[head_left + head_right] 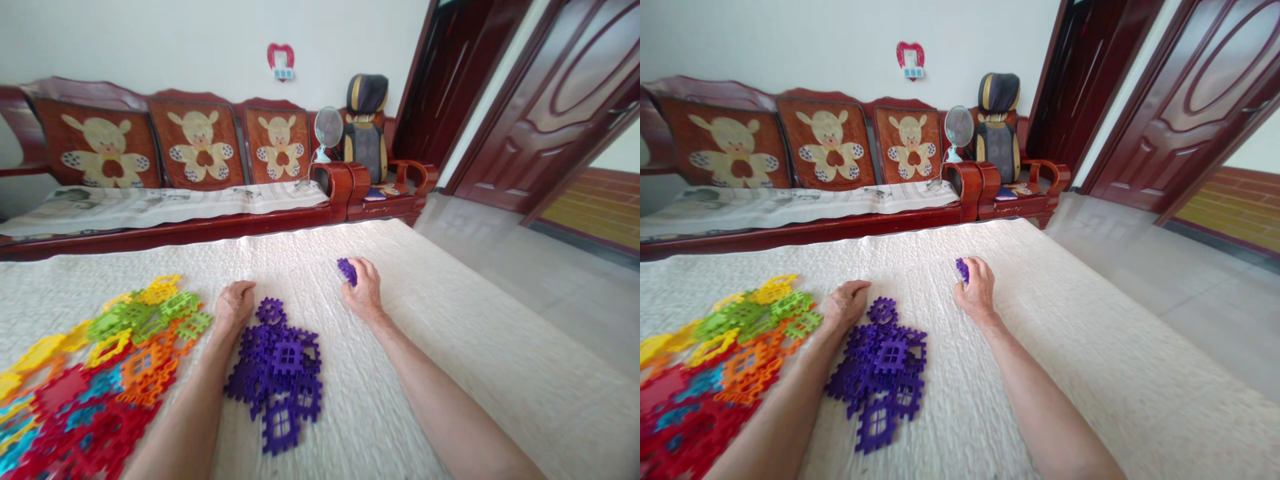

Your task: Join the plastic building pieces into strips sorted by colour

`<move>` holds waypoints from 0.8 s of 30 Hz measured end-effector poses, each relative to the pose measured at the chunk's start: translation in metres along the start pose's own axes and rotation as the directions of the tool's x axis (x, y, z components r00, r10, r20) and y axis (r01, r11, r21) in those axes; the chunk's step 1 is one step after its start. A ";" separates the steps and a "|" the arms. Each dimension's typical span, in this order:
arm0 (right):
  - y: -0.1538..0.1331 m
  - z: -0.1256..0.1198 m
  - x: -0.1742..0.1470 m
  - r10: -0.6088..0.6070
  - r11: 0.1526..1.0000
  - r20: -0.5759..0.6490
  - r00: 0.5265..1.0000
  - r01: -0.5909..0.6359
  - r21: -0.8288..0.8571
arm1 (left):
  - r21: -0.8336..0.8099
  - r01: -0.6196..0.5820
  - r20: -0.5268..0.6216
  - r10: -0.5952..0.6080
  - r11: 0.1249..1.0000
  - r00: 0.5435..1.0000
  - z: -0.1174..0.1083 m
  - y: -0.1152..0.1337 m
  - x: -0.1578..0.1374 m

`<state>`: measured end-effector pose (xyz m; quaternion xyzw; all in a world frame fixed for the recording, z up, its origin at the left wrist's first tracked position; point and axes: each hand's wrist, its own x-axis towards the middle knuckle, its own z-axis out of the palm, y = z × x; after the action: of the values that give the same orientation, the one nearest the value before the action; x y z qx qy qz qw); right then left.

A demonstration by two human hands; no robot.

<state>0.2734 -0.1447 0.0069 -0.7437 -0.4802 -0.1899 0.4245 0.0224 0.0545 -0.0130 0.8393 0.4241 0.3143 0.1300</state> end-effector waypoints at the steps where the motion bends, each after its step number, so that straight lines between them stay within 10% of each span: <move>1: -0.006 0.000 -0.001 -0.037 0.998 0.013 0.999 0.036 0.048 | 0.007 0.001 0.005 -0.001 1.000 1.000 0.000 0.001 0.000; 8: -0.057 0.015 -0.025 -0.298 0.896 0.382 0.875 0.118 0.428 | 0.021 0.029 0.063 -0.030 0.999 0.998 -0.004 0.006 0.000; 24: -0.104 0.059 -0.012 -0.303 0.942 0.546 0.781 0.160 0.293 | 0.013 0.044 0.069 -0.045 0.999 0.997 -0.005 0.007 -0.001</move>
<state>0.1689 -0.0848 0.0118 -0.6461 -0.6940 0.0536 0.3131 0.0234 0.0494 -0.0064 0.8407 0.4399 0.2797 0.1468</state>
